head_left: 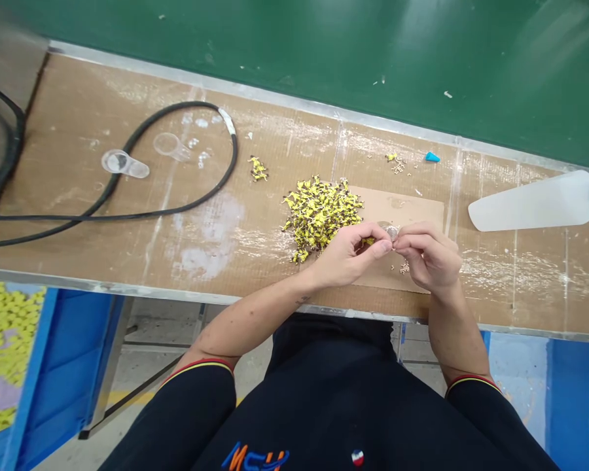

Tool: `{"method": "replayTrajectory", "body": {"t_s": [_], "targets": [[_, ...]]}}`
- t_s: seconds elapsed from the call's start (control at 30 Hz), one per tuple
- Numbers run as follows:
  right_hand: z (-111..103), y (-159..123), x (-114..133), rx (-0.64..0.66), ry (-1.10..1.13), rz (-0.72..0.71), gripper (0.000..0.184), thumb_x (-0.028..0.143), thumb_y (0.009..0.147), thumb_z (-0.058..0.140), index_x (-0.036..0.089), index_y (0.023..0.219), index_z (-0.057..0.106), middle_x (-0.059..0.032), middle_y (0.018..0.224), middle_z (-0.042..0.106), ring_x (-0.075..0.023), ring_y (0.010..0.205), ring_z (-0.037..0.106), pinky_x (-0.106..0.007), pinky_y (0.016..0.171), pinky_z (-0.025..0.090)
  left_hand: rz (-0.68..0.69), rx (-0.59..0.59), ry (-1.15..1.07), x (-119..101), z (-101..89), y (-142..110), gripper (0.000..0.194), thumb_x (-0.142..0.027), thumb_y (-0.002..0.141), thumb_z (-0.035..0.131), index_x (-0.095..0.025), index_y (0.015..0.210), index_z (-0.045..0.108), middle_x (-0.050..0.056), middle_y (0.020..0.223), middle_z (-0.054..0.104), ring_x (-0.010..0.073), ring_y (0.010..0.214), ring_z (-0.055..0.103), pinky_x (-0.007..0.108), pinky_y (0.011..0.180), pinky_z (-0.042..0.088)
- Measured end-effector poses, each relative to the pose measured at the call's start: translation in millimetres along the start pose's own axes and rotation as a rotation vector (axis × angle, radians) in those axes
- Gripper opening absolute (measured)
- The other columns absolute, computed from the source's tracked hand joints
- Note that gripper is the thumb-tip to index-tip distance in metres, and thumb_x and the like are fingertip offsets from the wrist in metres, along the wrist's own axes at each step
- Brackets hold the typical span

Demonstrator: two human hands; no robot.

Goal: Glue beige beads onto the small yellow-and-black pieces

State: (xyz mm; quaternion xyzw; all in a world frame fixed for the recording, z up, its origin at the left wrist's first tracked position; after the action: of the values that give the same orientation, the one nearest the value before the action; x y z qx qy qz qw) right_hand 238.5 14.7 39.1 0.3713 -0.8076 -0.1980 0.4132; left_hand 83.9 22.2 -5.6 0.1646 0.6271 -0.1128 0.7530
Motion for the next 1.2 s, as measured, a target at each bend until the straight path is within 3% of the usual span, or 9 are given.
{"method": "replayTrajectory", "body": {"t_s": [0.1,0.2,0.3,0.43,0.57,0.67,0.8,1.03,1.2], "targets": [[-7.6,0.8,-9.8,0.029,-0.038,0.053,0.012,0.014,0.095,0.068,0.025,0.098,0.072,-0.0019,0.086,0.074,-0.0148,0.074,0.071,-0.027,0.063,0.056,0.023,-0.106,-0.145,1.6,-13.0,3.6,0.026,-0.043,0.096,0.065,-0.018,0.089,0.067,0.000,0.077,0.061,0.0097,0.067,0.051,0.024,0.065,0.042],[-12.7,0.9,-22.4,0.119,-0.121,0.106,0.012,0.014,0.096,0.068,0.025,0.095,0.073,-0.0020,0.086,0.074,-0.0153,0.073,0.070,-0.027,0.061,0.054,0.058,-0.286,-0.293,3.9,-32.7,6.0,0.010,-0.026,0.090,0.062,-0.020,0.094,0.067,-0.001,0.079,0.060,0.0082,0.065,0.048,0.021,0.060,0.040],[-11.6,-1.3,-32.4,0.212,-0.211,0.133,0.011,0.018,0.097,0.066,0.025,0.093,0.074,-0.0024,0.086,0.073,-0.0160,0.074,0.069,-0.029,0.064,0.053,0.119,-0.391,-0.280,1.6,-45.3,6.5,0.010,-0.018,0.085,0.061,-0.020,0.093,0.067,0.000,0.081,0.063,0.0086,0.071,0.054,0.020,0.065,0.045],[-4.9,-5.6,-39.7,0.269,-0.308,0.167,0.013,0.022,0.099,0.065,0.025,0.091,0.075,-0.0025,0.087,0.070,-0.0149,0.073,0.065,-0.029,0.065,0.049,0.196,-0.372,-0.209,-3.0,-47.8,6.2,0.005,-0.024,0.093,0.067,-0.021,0.096,0.067,0.001,0.090,0.069,0.0083,0.076,0.064,0.022,0.076,0.056],[-0.6,-8.5,-41.4,0.287,-0.367,0.166,0.012,0.024,0.099,0.065,0.025,0.092,0.075,-0.0025,0.087,0.068,-0.0142,0.072,0.063,-0.027,0.062,0.045,0.238,-0.357,-0.099,-4.7,-47.7,4.1,0.020,-0.037,0.095,0.073,-0.022,0.108,0.069,0.004,0.115,0.071,0.0104,0.086,0.074,0.026,0.086,0.062],[-0.1,-9.8,-42.6,0.307,-0.404,0.160,0.012,0.024,0.100,0.065,0.024,0.094,0.075,-0.0024,0.088,0.068,-0.0138,0.072,0.063,-0.027,0.061,0.044,0.216,-0.359,-0.042,-3.5,-48.0,3.5,0.029,-0.045,0.094,0.075,-0.022,0.112,0.068,0.006,0.122,0.069,0.0143,0.094,0.077,0.026,0.083,0.064],[-1.1,-9.7,-42.3,0.316,-0.421,0.131,0.011,0.024,0.100,0.066,0.023,0.094,0.075,-0.0021,0.088,0.068,-0.0132,0.072,0.063,-0.026,0.060,0.044,0.170,-0.341,-0.081,-2.2,-47.1,3.6,0.034,-0.048,0.092,0.078,-0.022,0.109,0.066,0.004,0.114,0.069,0.0169,0.100,0.078,0.024,0.079,0.064],[-0.9,-9.5,-43.1,0.281,-0.381,0.132,0.010,0.023,0.098,0.067,0.026,0.093,0.075,-0.0010,0.086,0.068,-0.0135,0.071,0.062,-0.028,0.059,0.043,0.091,-0.372,-0.210,-1.2,-43.9,4.4,0.041,-0.049,0.083,0.086,-0.020,0.102,0.065,0.002,0.107,0.067,0.0139,0.092,0.076,0.026,0.082,0.066],[-5.7,-5.4,-43.9,0.201,-0.245,0.190,0.011,0.023,0.097,0.067,0.027,0.091,0.075,-0.0019,0.084,0.067,-0.0164,0.072,0.062,-0.031,0.061,0.048,0.094,-0.382,-0.244,0.1,-43.1,6.1,0.041,-0.045,0.079,0.090,-0.019,0.099,0.067,0.001,0.103,0.066,0.0123,0.090,0.075,0.027,0.087,0.065]]}}
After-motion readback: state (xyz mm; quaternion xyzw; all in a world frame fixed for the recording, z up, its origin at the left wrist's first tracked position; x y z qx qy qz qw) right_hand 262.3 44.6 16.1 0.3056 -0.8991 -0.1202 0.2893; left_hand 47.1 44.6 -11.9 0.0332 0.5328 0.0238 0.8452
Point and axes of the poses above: each hand's wrist, its own y-axis towards the middle knuckle, its own z-axis out of the palm, x = y × z, the point moved 6 cm from there along y, towards the middle knuckle
